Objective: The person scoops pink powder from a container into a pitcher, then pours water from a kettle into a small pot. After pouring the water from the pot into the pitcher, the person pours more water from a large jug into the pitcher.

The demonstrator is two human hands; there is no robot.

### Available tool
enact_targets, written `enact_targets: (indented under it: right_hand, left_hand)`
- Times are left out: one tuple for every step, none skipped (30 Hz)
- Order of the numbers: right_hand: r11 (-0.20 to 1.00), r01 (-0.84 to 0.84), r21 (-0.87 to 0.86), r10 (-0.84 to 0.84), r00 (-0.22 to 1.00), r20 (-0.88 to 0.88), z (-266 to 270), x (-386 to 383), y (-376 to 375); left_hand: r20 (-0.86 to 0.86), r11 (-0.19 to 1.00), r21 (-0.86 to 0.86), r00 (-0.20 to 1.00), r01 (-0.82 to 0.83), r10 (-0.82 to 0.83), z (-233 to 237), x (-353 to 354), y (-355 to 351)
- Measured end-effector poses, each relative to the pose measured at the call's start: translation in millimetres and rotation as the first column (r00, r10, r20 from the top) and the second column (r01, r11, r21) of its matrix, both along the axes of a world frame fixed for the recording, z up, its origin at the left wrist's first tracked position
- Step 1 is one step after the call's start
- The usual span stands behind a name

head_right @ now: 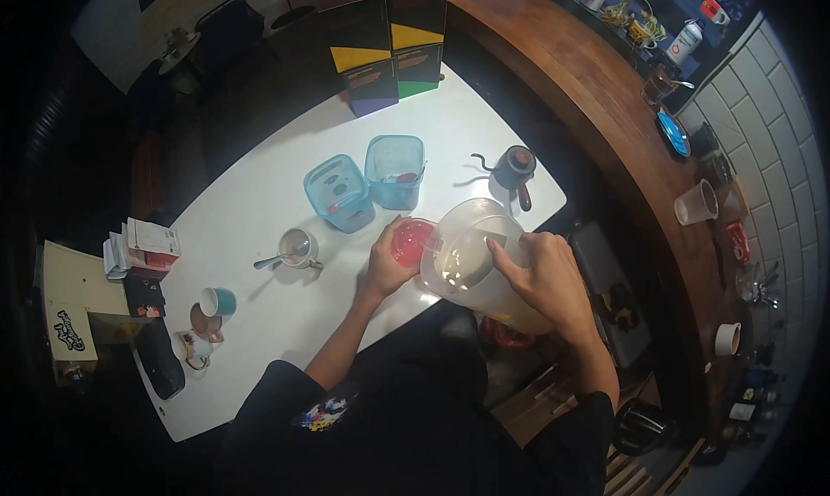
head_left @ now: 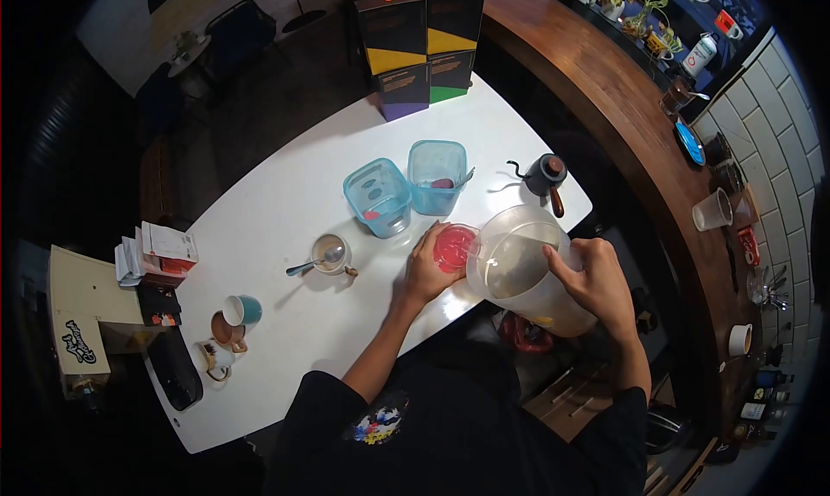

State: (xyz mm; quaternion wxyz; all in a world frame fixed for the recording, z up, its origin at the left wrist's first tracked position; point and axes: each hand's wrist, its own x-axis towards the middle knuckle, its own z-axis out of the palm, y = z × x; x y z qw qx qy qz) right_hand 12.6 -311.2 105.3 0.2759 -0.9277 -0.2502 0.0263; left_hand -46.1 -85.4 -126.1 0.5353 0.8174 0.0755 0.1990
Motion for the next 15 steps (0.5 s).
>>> enact_targets:
  right_hand:
    - [0.999, 0.029, -0.039, -0.032, 0.996, -0.089, 3.4, -0.5, 1.2]
    - [0.999, 0.028, -0.039, -0.031, 0.996, -0.087, 3.3, -0.2, 1.1]
    - [0.999, 0.032, -0.032, -0.035, 0.994, -0.107, 2.8, -0.1, 0.6]
    - [0.999, 0.037, -0.026, -0.04, 0.991, -0.128, 2.5, -0.3, 0.1]
    - [0.999, 0.037, -0.026, -0.04, 0.991, -0.128, 2.3, -1.1, -0.1]
    - [0.999, 0.038, -0.025, -0.04, 0.994, -0.106, 2.1, -2.0, -0.1]
    - [0.999, 0.038, -0.024, -0.04, 0.996, -0.084, 1.9, -2.7, -0.2]
    - [0.999, 0.04, -0.024, -0.042, 0.995, -0.085, 1.3, -2.8, -0.6]
    - [0.999, 0.042, -0.021, -0.044, 0.994, -0.096, 0.4, -2.6, -1.4]
    - [0.999, 0.043, -0.018, -0.045, 0.993, -0.108, -0.2, -2.6, -2.2]
    - [0.999, 0.046, -0.017, -0.048, 0.993, -0.108, -0.4, -3.1, -2.6]
    - [0.999, 0.052, -0.01, -0.053, 0.99, -0.128, -0.6, -3.6, -3.1]
    - [0.998, 0.059, -0.003, -0.058, 0.987, -0.147, -0.7, -4.1, -3.7]
    - [0.998, 0.06, -0.003, -0.06, 0.987, -0.147, -2.5, -4.7, -4.7]
    - [0.999, 0.045, 0.015, -0.044, 0.996, -0.077, -5.8, -5.5, -6.2]
  left_hand:
    - [0.005, 1.0, 0.021, 1.0, -0.007, 0.007, -0.5, 0.0, 0.2]
    - [0.006, 1.0, 0.021, 1.0, -0.009, 0.008, -1.5, 0.4, 0.5]
    - [0.009, 1.0, 0.016, 1.0, -0.005, 0.005, -2.7, 0.9, 0.7]
    - [0.012, 1.0, 0.012, 1.0, 0.0, 0.0, -2.9, 1.1, 0.7]
    - [0.012, 1.0, 0.012, 1.0, 0.0, -0.001, -3.3, 1.3, 0.7]
    - [0.017, 1.0, 0.021, 1.0, -0.001, 0.001, -3.6, 1.6, 0.7]
    - [0.022, 1.0, 0.03, 1.0, -0.002, 0.001, -2.9, 1.8, 0.6]
    - [0.021, 1.0, 0.031, 1.0, 0.0, -0.001, -2.3, 1.5, 0.2]
    - [0.019, 1.0, 0.013, 1.0, -0.005, 0.005, -1.7, 0.9, -0.5]
    - [0.018, 1.0, -0.005, 1.0, -0.01, 0.011, -1.1, 0.6, -1.0]
    - [0.017, 1.0, -0.005, 1.0, -0.008, 0.008, -0.6, 0.5, -0.8]
    - [0.01, 1.0, 0.002, 1.0, -0.008, 0.008, 0.1, 0.4, -0.5]
    - [0.004, 1.0, 0.008, 1.0, -0.009, 0.009, 0.1, 0.4, -0.3]
    - [0.004, 1.0, 0.008, 1.0, -0.007, 0.007, -0.4, 0.8, -0.2]
    - [0.009, 1.0, 0.003, 1.0, 0.0, 0.0, -1.1, 1.3, 0.1]
